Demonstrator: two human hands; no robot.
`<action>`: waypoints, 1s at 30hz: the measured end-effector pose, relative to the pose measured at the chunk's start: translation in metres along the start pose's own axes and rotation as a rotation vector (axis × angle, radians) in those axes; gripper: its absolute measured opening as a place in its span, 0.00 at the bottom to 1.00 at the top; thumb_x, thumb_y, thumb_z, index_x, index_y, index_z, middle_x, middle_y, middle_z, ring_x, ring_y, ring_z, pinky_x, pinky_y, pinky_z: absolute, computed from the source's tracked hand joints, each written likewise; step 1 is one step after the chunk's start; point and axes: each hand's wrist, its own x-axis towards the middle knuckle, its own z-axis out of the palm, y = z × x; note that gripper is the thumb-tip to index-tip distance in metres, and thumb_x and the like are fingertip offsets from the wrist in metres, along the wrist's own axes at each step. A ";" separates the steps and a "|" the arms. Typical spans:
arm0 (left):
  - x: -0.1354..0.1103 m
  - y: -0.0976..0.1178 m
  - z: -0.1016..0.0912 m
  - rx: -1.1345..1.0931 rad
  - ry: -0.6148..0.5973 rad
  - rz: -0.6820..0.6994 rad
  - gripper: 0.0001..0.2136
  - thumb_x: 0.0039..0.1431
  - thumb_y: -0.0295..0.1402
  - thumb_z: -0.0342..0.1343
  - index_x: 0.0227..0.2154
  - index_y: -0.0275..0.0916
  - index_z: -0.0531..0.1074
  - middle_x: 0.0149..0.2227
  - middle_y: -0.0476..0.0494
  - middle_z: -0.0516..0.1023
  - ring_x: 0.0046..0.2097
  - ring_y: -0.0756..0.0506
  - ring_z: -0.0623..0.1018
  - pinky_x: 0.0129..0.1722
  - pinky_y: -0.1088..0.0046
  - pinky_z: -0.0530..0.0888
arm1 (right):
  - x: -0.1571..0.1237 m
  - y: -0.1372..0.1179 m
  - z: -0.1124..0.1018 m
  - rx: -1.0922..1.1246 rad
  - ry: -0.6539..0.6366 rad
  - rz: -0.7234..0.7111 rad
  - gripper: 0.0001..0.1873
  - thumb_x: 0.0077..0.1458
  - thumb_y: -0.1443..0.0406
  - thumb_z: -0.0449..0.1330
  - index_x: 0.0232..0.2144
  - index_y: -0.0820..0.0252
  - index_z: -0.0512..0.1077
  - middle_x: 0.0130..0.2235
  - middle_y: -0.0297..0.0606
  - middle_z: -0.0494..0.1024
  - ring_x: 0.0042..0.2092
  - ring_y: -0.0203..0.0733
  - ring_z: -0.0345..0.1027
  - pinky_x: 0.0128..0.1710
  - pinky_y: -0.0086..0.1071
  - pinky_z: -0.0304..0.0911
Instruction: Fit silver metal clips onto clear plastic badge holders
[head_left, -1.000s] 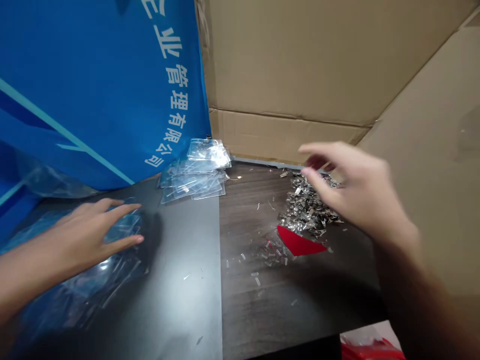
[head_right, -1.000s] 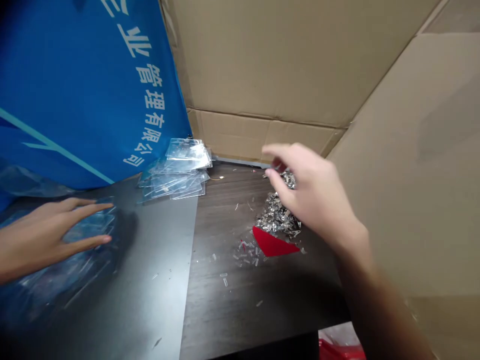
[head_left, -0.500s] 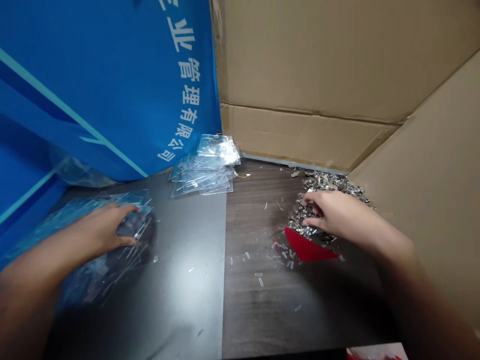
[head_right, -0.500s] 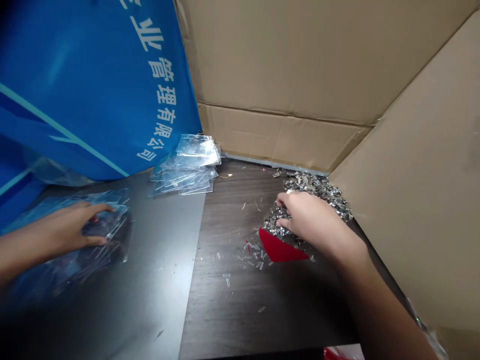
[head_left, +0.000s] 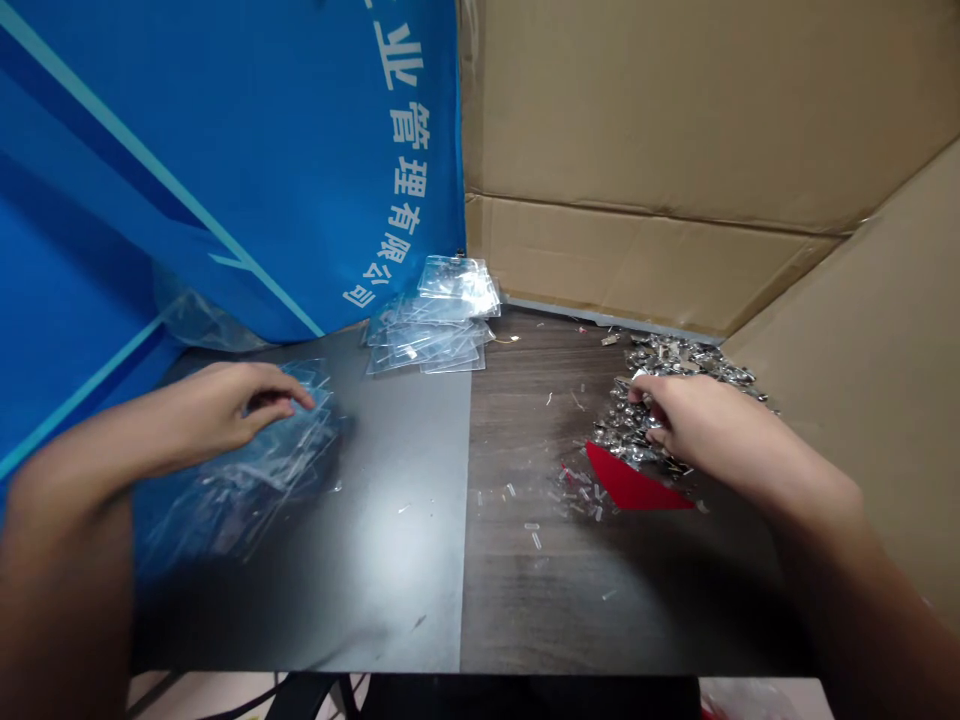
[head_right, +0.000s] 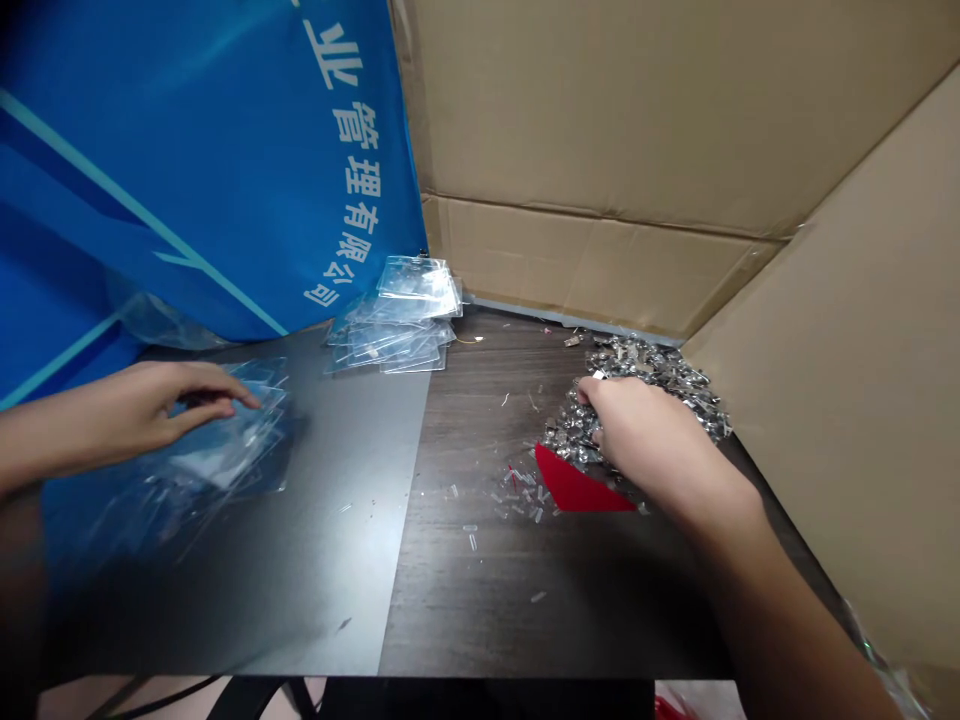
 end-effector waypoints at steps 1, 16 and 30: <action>-0.001 0.003 0.004 -0.044 0.006 0.019 0.23 0.63 0.53 0.65 0.45 0.36 0.82 0.34 0.42 0.82 0.44 0.38 0.82 0.50 0.61 0.79 | 0.000 0.003 0.001 0.005 0.011 -0.006 0.16 0.55 0.73 0.65 0.45 0.54 0.80 0.35 0.41 0.85 0.35 0.51 0.79 0.31 0.38 0.59; 0.009 0.034 0.137 -1.030 -0.166 0.231 0.11 0.70 0.39 0.64 0.36 0.37 0.76 0.41 0.41 0.78 0.46 0.44 0.76 0.51 0.66 0.72 | 0.002 -0.066 -0.023 0.910 0.304 -0.232 0.08 0.67 0.63 0.64 0.40 0.53 0.85 0.44 0.43 0.85 0.49 0.51 0.82 0.46 0.42 0.76; -0.029 0.036 0.166 -1.720 -0.908 -0.325 0.12 0.63 0.31 0.71 0.46 0.34 0.77 0.37 0.46 0.66 0.32 0.52 0.61 0.32 0.74 0.60 | -0.014 -0.126 0.015 1.216 0.110 -0.484 0.05 0.66 0.65 0.69 0.35 0.57 0.82 0.34 0.31 0.67 0.32 0.35 0.61 0.31 0.32 0.59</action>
